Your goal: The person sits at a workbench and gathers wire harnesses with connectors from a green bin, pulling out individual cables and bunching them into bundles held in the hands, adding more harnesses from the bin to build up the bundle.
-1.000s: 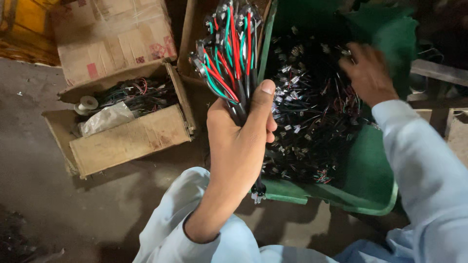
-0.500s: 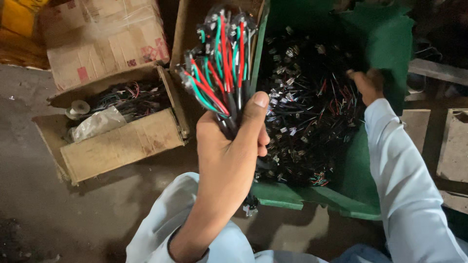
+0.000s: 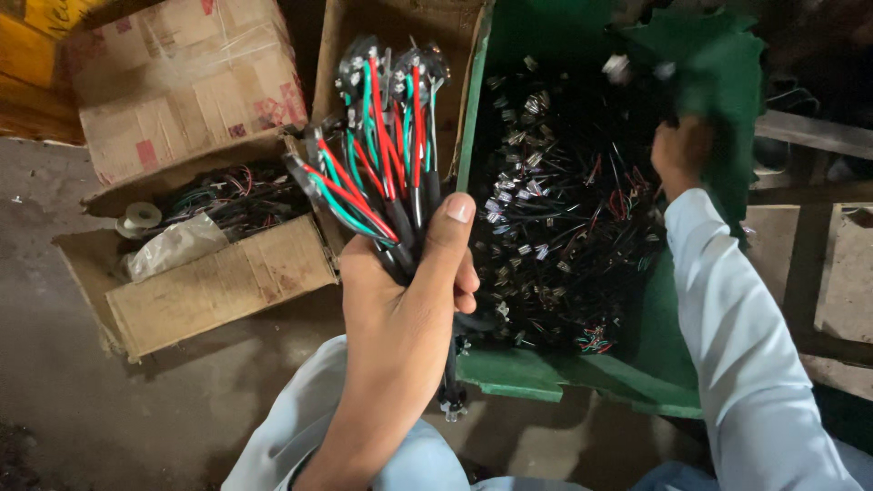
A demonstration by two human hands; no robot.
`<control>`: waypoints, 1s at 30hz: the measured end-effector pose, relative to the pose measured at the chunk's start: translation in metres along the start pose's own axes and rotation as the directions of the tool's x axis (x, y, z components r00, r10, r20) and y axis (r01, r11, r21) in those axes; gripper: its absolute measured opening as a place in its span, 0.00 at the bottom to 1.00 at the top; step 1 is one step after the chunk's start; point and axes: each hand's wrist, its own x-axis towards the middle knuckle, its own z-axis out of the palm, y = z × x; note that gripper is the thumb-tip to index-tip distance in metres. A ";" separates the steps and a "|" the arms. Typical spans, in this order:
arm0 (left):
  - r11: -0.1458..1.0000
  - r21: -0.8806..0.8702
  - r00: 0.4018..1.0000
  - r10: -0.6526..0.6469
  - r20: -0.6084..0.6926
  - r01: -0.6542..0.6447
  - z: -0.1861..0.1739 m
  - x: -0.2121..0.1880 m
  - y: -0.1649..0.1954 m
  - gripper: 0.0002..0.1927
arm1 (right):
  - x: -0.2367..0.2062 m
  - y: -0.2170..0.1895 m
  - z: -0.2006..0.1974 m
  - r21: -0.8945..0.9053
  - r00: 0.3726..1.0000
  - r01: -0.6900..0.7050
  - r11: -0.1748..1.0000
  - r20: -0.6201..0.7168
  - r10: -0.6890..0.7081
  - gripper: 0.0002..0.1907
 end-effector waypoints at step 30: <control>0.991 -0.023 0.991 0.135 -0.013 -0.135 0.005 0.012 -0.015 0.17 | 0.064 -0.054 -0.081 -0.183 0.594 0.174 0.968 0.803 0.045 0.13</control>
